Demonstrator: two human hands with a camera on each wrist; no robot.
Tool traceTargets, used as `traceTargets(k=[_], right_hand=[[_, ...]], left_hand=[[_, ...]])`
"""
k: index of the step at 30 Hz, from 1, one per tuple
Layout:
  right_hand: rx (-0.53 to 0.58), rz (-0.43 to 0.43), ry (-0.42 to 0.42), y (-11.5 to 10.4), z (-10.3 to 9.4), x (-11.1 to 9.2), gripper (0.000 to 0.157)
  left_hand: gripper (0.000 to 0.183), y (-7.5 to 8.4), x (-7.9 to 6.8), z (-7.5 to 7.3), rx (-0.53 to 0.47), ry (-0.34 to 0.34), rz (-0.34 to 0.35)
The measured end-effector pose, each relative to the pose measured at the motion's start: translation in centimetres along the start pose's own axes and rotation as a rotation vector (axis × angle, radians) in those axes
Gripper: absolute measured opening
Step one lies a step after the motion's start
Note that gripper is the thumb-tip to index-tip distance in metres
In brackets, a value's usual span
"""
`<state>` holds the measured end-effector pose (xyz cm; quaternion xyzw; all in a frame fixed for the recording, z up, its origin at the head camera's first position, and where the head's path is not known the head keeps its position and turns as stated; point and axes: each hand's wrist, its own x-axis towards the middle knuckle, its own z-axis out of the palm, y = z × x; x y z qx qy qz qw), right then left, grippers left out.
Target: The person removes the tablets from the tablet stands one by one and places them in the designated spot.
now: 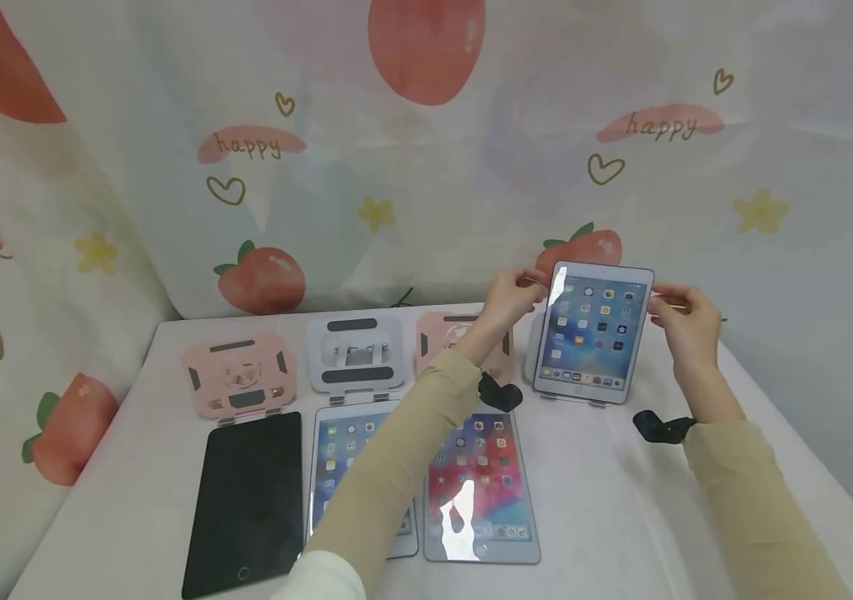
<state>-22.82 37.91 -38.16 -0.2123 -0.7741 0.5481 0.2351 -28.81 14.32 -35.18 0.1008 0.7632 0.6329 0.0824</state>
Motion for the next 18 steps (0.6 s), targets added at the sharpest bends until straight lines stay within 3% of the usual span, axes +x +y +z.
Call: traceTargets(k=[3, 10, 18], right_hand=[[0.046, -0.014, -0.002, 0.8, -0.1, 1.2, 0.024], [0.048, 0.012, -0.045, -2.1, 0.2, -0.6, 0.029], [0.099, 0.032, -0.115, -1.4, 0.2, -0.9, 0.024]], left_hand=[[0.021, 0.0, 0.7, 0.8, -0.071, 0.031, 0.023], [0.022, -0.9, 1.5, 1.8, -0.132, 0.056, 0.017], [0.024, -1.8, 1.8, 2.6, -0.185, 0.06, 0.005]])
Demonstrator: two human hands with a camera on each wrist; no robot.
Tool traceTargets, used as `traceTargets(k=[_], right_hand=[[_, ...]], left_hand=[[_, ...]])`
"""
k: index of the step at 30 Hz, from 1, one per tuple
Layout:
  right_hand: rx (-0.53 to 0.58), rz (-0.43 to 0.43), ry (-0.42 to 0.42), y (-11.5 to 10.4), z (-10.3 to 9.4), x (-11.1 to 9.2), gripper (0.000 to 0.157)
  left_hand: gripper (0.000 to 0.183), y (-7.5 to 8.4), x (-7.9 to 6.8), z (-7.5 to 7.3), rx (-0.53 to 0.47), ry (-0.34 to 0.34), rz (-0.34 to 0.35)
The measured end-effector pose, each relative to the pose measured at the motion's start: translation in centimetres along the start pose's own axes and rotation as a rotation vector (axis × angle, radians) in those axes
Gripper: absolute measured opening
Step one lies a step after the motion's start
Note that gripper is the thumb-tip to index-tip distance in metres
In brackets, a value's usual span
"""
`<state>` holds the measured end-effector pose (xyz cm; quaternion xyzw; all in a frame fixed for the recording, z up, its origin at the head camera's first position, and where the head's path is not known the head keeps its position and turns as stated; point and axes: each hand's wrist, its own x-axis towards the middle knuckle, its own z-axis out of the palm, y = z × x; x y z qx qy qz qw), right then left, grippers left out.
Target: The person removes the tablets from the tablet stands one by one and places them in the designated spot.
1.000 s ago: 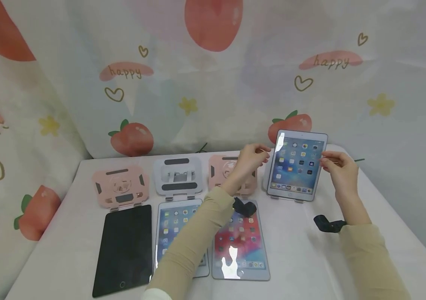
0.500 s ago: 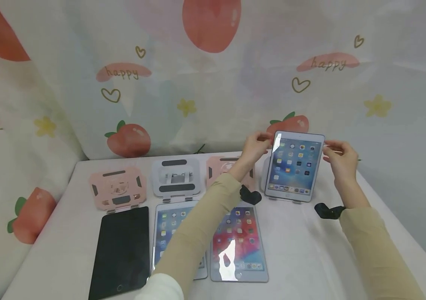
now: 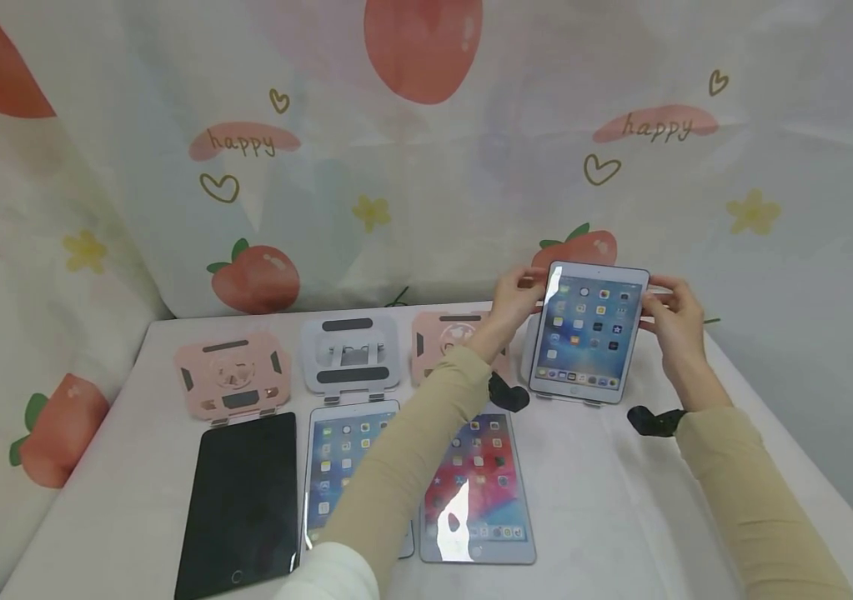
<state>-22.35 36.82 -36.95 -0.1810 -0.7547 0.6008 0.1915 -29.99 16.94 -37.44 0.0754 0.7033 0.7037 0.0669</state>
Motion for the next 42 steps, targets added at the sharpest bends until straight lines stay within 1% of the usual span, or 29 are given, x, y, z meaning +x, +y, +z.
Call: traceTargets(k=[2, 9, 12, 17, 21, 28, 29, 36, 38, 42], right_hand=[[-0.017, -0.004, -0.002, 0.1, 0.1, -0.1, 0.023], [-0.01, -0.002, 0.01, 0.3, 0.1, 0.1, 0.022], [-0.029, -0.004, 0.013, 0.3, 0.1, 0.1, 0.023], [-0.048, 0.011, 0.025, 0.1, 0.1, -0.2, 0.023], [-0.005, 0.017, 0.024, 0.0, 0.0, -0.4, 0.022], [0.016, 0.012, 0.027, -0.3, -0.1, -0.6, 0.021], [0.038, 0.01, 0.025, -0.4, -0.1, -0.7, 0.022], [0.076, -0.021, 0.018, -1.0, -0.4, -1.3, 0.023], [0.09, -0.025, 0.02, -1.2, -0.6, -1.5, 0.022], [0.143, -0.045, -0.002, -1.4, -0.9, -2.0, 0.022]], left_hand=[[0.025, -0.1, 0.1, 0.0, -0.004, -0.002, 0.003], [0.029, -0.2, 0.1, 0.2, -0.006, -0.013, 0.015], [0.03, -0.2, 0.1, 0.3, 0.002, -0.011, 0.023], [0.03, -0.3, 0.0, 0.3, 0.014, -0.01, 0.038], [0.029, -0.3, -0.1, 0.3, 0.013, -0.01, 0.053], [0.031, -0.1, -0.3, 0.1, 0.012, -0.011, 0.081], [0.031, -0.1, -0.4, 0.0, 0.015, -0.011, 0.082], [0.029, 0.6, -1.0, -0.2, 0.028, -0.02, 0.095], [0.029, 0.8, -1.2, -0.2, 0.02, -0.023, 0.095], [0.029, 1.1, -1.7, -0.3, -0.004, -0.034, 0.098]])
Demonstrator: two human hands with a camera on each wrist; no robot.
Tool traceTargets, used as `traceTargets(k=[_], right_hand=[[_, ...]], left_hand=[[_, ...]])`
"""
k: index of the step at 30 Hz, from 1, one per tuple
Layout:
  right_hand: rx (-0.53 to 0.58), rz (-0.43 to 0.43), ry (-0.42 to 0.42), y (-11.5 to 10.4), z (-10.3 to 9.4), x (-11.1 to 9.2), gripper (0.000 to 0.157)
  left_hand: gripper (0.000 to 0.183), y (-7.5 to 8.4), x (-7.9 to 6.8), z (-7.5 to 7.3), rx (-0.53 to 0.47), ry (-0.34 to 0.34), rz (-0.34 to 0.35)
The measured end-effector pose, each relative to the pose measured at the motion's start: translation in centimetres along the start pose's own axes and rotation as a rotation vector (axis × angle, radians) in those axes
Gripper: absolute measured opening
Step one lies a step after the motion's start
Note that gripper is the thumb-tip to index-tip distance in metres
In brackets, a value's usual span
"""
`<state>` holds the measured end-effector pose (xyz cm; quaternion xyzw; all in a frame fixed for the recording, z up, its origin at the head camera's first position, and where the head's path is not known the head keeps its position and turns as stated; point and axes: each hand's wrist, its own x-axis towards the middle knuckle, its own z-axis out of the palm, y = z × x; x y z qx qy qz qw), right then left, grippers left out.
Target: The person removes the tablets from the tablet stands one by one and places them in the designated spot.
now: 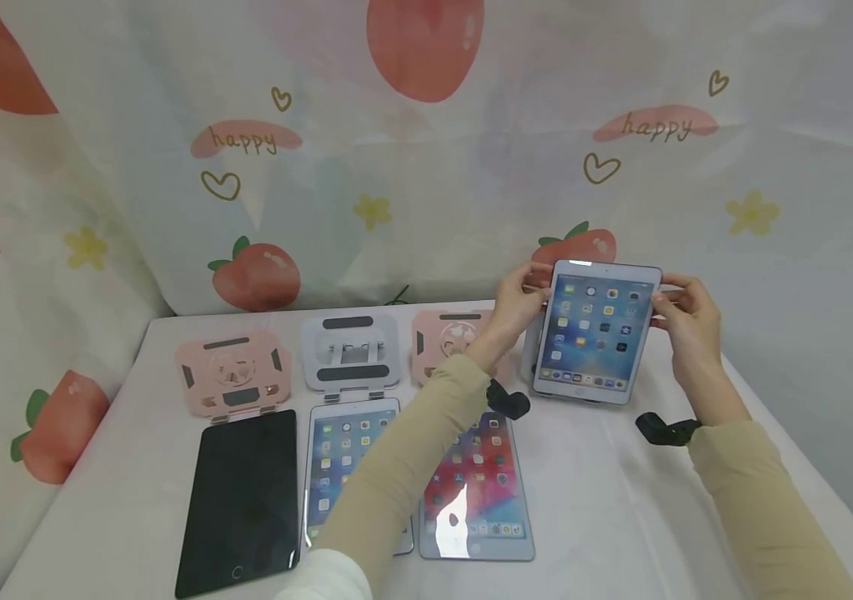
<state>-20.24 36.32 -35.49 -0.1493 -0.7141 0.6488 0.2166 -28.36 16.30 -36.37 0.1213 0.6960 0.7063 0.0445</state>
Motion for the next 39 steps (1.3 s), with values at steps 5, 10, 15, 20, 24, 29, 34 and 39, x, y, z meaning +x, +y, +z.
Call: traceTargets(k=[5, 10, 15, 20, 24, 29, 34, 39], right_hand=[[0.04, -0.022, -0.037, -0.2, -0.5, -0.7, 0.022], [0.077, -0.046, -0.069, -0.4, -1.1, -1.4, 0.022], [0.086, -0.063, -0.099, -0.3, -1.5, -2.1, 0.023], [0.09, -0.078, -0.136, 0.0, -2.0, -3.0, 0.024], [0.101, -0.084, -0.188, 0.3, -2.5, -3.8, 0.024], [0.108, -0.068, -0.253, 0.7, -3.2, -4.5, 0.024], [0.045, -0.05, -0.271, 1.0, -3.7, -5.2, 0.024], [-0.037, -0.023, -0.294, 1.5, -4.3, -5.8, 0.022]], left_hand=[[0.028, 0.4, -0.9, -0.3, -0.008, -0.03, 0.026], [0.028, 0.7, -2.0, -0.5, -0.004, -0.055, 0.045], [0.028, 0.6, -2.9, -0.6, -0.017, -0.066, 0.029], [0.026, 0.3, -4.1, -0.7, -0.009, -0.082, 0.017], [0.027, -0.1, -5.3, -0.9, -0.011, -0.087, 0.008], [0.028, -0.4, -6.5, -1.1, -0.041, -0.097, -0.008], [0.028, -0.9, -7.7, -1.2, -0.068, -0.098, -0.043], [0.027, -1.7, -8.9, -1.1, -0.083, -0.066, -0.118]])
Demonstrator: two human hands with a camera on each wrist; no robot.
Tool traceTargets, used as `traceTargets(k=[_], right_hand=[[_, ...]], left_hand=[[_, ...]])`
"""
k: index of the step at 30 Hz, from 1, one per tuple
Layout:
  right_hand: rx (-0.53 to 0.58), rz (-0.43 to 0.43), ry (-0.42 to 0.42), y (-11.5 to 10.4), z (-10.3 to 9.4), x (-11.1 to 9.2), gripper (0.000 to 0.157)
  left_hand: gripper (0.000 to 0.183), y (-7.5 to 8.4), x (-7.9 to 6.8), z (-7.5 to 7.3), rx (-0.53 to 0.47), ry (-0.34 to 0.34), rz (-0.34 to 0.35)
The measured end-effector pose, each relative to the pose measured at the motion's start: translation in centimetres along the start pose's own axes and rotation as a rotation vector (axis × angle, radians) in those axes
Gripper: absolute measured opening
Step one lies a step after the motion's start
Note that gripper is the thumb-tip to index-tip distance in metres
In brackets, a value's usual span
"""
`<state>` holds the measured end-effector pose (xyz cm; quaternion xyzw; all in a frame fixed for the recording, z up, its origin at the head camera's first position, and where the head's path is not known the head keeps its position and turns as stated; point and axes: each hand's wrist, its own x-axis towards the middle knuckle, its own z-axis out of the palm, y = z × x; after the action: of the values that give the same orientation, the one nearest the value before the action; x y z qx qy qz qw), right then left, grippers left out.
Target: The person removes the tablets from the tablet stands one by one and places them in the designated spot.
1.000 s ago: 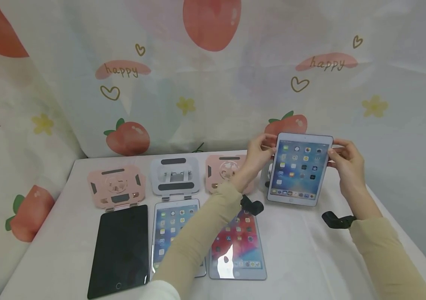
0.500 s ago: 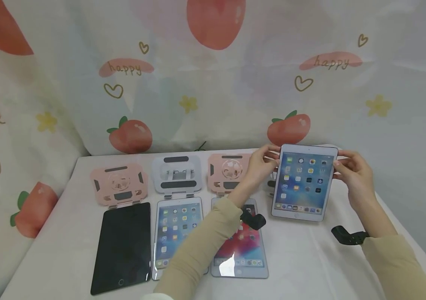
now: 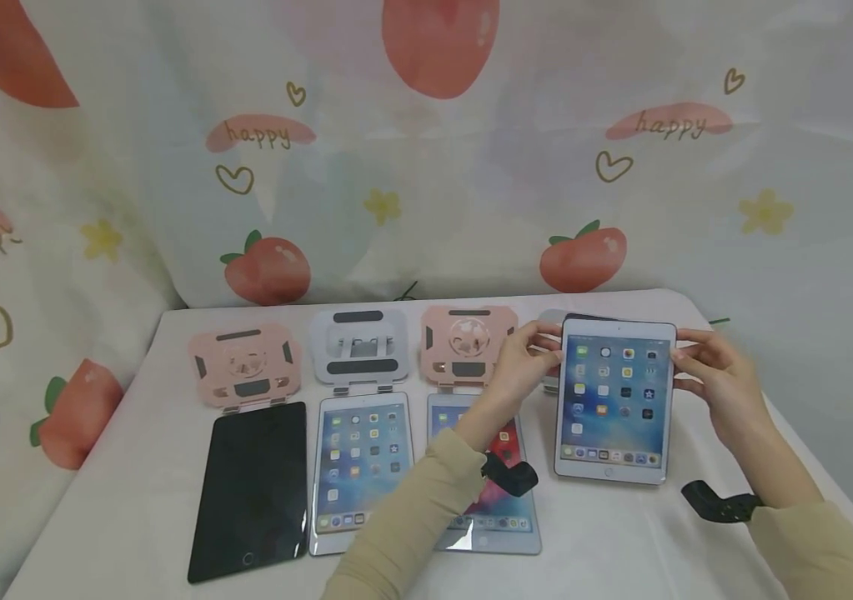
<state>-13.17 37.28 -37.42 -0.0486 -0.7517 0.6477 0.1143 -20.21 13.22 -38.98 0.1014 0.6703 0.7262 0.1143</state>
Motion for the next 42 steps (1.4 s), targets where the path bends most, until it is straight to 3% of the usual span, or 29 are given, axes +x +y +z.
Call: traceTargets(k=[7, 14, 18, 21, 25, 28, 33, 36, 42], right_hand=[[-0.053, 0.038, -0.037, 1.5, -0.2, -0.6, 0.021], [-0.201, 0.055, -0.06, 2.7, -0.5, -1.5, 0.021], [-0.254, 0.072, -0.077, 3.6, -0.8, -1.7, 0.021], [-0.286, 0.081, -0.089, 5.5, -1.6, -1.4, 0.02], [-0.302, 0.096, -0.109, 5.6, -1.4, -1.7, 0.018], [-0.322, 0.116, -0.115, 4.3, -0.6, -2.2, 0.02], [-0.372, 0.149, -0.125, 4.8, -0.4, -2.1, 0.018], [-0.394, 0.191, -0.131, 5.3, -0.4, -1.9, 0.021], [-0.451, 0.257, -0.147, 5.6, 0.0, -1.8, 0.042]], left_hand=[[0.026, -1.2, -1.3, 0.4, -0.074, 0.05, -0.09], [0.027, -2.4, -2.6, 0.8, -0.111, 0.094, -0.159], [0.028, -3.0, -3.1, 1.0, -0.121, 0.089, -0.181], [0.028, -3.5, -3.3, 0.9, -0.142, 0.082, -0.195], [0.027, -4.2, -3.5, 1.0, -0.167, 0.092, -0.216], [0.027, -4.5, -3.6, 1.0, -0.173, 0.103, -0.223], [0.027, -4.8, -3.7, 0.9, -0.162, 0.127, -0.23], [0.027, -4.9, -3.8, 0.9, -0.158, 0.134, -0.242], [0.027, -5.0, -3.9, 0.6, -0.116, 0.112, -0.276]])
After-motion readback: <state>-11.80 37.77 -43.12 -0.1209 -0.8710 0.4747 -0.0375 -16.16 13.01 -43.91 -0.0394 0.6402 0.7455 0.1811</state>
